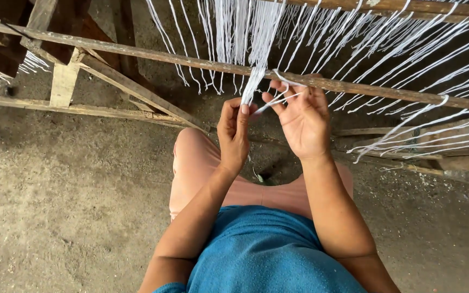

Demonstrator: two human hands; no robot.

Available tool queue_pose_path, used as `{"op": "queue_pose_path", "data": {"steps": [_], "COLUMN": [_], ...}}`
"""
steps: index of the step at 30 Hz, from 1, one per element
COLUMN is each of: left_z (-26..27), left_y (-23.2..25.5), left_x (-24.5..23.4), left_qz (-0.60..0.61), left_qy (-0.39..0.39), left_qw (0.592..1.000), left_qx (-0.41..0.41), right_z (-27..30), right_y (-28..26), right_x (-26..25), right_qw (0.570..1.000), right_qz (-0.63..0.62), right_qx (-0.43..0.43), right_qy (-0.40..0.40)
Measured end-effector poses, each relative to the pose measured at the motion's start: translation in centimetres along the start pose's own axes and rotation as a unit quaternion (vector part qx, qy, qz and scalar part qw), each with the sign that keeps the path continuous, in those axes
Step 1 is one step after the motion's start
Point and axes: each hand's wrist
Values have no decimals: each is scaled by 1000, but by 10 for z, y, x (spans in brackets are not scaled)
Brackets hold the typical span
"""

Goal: The person is tying bundles of white threads onto the horizontal bars of a wooden weaving loom.

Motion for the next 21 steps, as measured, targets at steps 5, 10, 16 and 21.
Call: {"op": "queue_pose_path", "data": {"steps": [5,10,16,21], "left_z": [1,3,3,2], "left_y": [-15,-19,-7,-5], "left_x": [-1,-3,-1,0], "left_qz": [1,-37,-48,-51], "left_qy": [2,4,9,4], "left_qw": [1000,999,998,998], "left_qx": [13,25,29,24], "right_z": [-4,-11,-18,-20], "right_y": [-16,0,10,1], "right_x": [24,36,21,34], "right_qw": [997,966,959,960], "right_qz": [47,256,282,278], "right_qx": [53,37,7,24], "right_qy": [-20,3,37,29]}}
Point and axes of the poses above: each hand's wrist, its own z-axis away from the middle knuckle, its own x-axis out of the palm, y = z × x, and after that the axes turned 2 degrees about y, right-handed
